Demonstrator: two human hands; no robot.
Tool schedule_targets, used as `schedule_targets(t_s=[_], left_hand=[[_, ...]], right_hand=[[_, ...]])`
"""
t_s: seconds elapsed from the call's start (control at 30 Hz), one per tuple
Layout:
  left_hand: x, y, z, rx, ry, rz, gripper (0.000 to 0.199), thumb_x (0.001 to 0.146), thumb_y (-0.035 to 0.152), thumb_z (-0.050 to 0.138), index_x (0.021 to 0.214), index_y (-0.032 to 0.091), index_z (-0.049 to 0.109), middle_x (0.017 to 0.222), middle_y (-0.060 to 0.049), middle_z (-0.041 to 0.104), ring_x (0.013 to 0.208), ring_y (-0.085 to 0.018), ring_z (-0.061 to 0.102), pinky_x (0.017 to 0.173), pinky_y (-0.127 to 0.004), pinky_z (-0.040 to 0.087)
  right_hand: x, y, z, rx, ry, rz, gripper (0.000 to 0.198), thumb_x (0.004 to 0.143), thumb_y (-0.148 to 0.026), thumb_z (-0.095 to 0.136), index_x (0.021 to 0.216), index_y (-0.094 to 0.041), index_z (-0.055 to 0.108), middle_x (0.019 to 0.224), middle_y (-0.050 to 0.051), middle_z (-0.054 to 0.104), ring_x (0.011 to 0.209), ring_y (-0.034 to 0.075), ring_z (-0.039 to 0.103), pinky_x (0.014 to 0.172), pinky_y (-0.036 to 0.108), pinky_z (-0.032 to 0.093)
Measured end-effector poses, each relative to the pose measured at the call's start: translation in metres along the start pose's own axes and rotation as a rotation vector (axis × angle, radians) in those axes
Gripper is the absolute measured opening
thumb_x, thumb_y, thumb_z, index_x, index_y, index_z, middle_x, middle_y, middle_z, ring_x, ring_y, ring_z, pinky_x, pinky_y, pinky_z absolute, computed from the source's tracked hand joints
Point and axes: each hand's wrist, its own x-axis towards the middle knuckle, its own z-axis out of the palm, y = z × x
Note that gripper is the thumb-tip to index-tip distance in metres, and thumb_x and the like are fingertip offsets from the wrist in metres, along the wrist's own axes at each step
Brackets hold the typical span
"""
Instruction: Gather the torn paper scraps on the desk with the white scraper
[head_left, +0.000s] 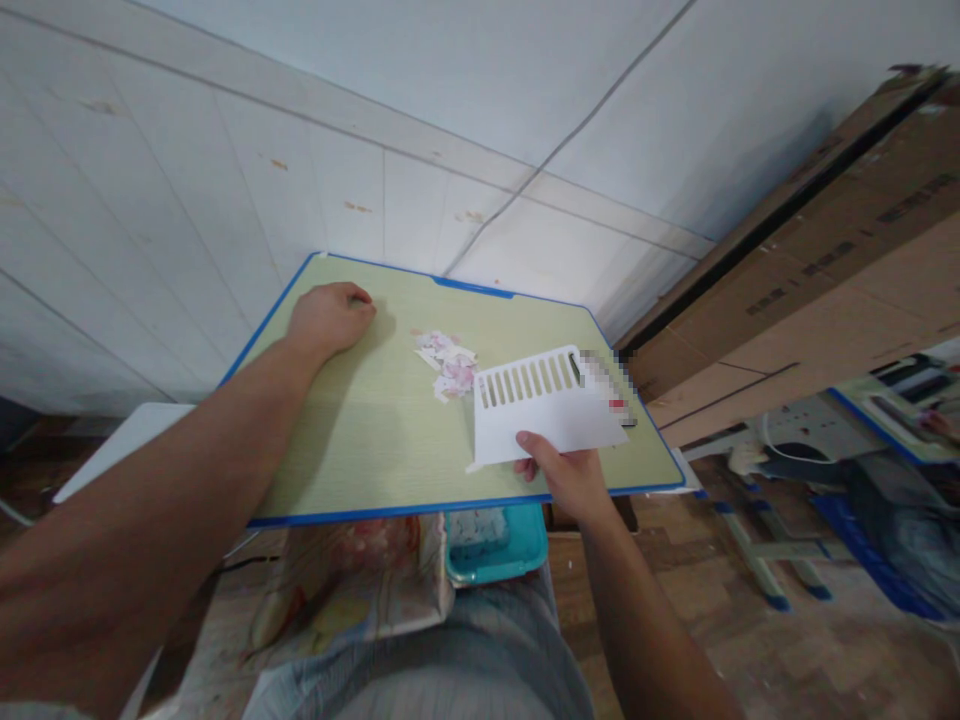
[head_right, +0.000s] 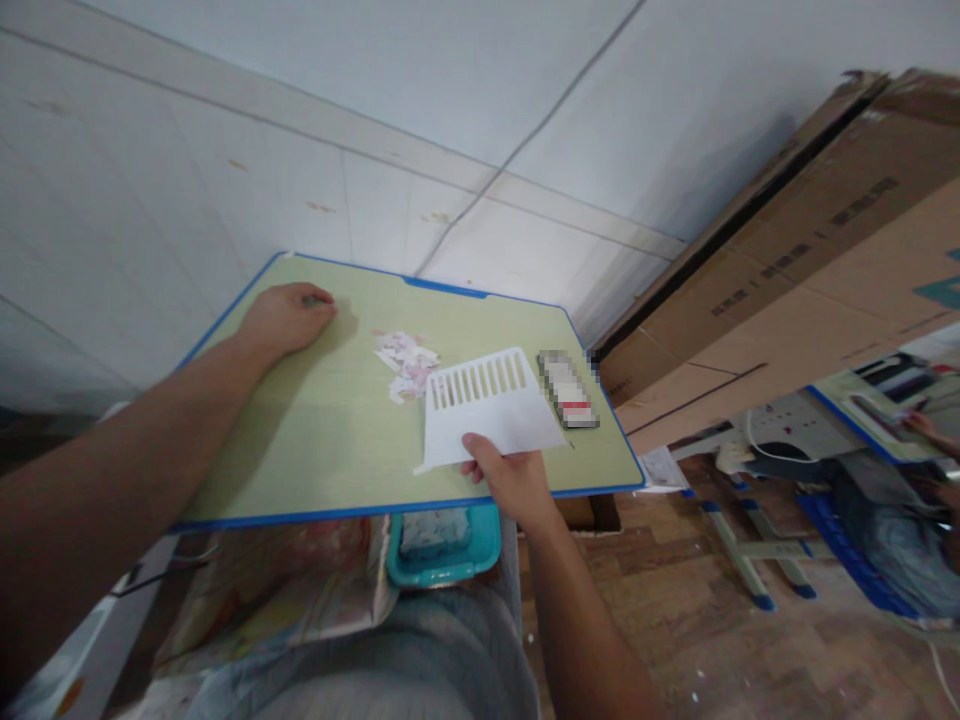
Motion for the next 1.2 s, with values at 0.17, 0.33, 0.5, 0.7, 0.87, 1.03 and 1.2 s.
schedule_targets(t_s=[0.17,0.33,0.5,0.7,0.87,1.03,1.2], left_hand=[[-0.0005,0.0015,-0.0009,0.005,-0.010,-0.012,0.049,0.109,0.038,0.062,0.146,0.017,0.086,0.151,-0.014,0.086,0.134,-0.032,0.075,0.119,-0.041,0.058],[-0.0015,0.0021,-0.0002,-0.021,-0.001,-0.010,0.045,0.110,0.035,0.064,0.144,0.016,0.086,0.147,-0.013,0.086,0.130,-0.032,0.073,0.118,-0.043,0.057],[-0.0031,0.0028,-0.0009,-0.019,-0.011,-0.006,0.045,0.111,0.035,0.063,0.145,0.016,0.085,0.148,-0.013,0.085,0.131,-0.032,0.072,0.120,-0.042,0.056],[-0.0050,0.0045,-0.0029,-0.011,-0.019,-0.016,0.048,0.112,0.035,0.062,0.149,0.016,0.083,0.150,-0.013,0.085,0.137,-0.032,0.072,0.121,-0.042,0.055],[-0.0037,0.0034,-0.0019,-0.015,-0.010,-0.008,0.047,0.111,0.034,0.062,0.148,0.015,0.084,0.152,-0.013,0.085,0.134,-0.032,0.073,0.120,-0.043,0.056],[-0.0014,0.0010,-0.0005,-0.016,-0.001,-0.009,0.044,0.110,0.036,0.064,0.143,0.018,0.086,0.145,-0.011,0.087,0.134,-0.033,0.074,0.118,-0.044,0.056],[0.0001,-0.0005,0.0010,-0.022,0.011,-0.008,0.044,0.109,0.036,0.064,0.142,0.018,0.086,0.143,-0.010,0.087,0.129,-0.031,0.072,0.115,-0.040,0.056]], right_hand=[[-0.0006,0.0036,-0.0053,0.109,0.058,0.021,0.032,0.080,-0.049,0.086,0.065,-0.028,0.067,0.052,0.001,0.067,0.047,0.020,0.061,0.049,0.034,0.055],[-0.0020,0.0057,-0.0018,0.158,0.030,0.020,0.030,0.079,-0.048,0.088,0.067,-0.025,0.071,0.054,0.002,0.069,0.047,0.019,0.059,0.048,0.033,0.054],[-0.0035,0.0069,-0.0017,0.179,0.063,0.076,0.025,0.070,-0.043,0.089,0.069,-0.024,0.073,0.054,0.002,0.070,0.046,0.019,0.060,0.045,0.032,0.051],[-0.0019,0.0029,-0.0036,0.194,0.054,0.068,0.025,0.069,-0.042,0.087,0.064,-0.025,0.069,0.051,0.000,0.066,0.043,0.017,0.056,0.043,0.030,0.049],[-0.0014,0.0044,-0.0028,0.195,0.058,0.095,0.023,0.065,-0.041,0.087,0.066,-0.025,0.070,0.053,0.001,0.069,0.043,0.018,0.058,0.042,0.031,0.049],[-0.0012,0.0064,-0.0031,0.206,0.048,0.098,0.025,0.066,-0.042,0.089,0.069,-0.025,0.071,0.055,0.001,0.070,0.044,0.018,0.059,0.042,0.030,0.049],[-0.0016,0.0067,-0.0033,0.188,0.006,0.057,0.026,0.072,-0.043,0.090,0.071,-0.025,0.072,0.055,0.000,0.070,0.045,0.018,0.059,0.046,0.031,0.051]])
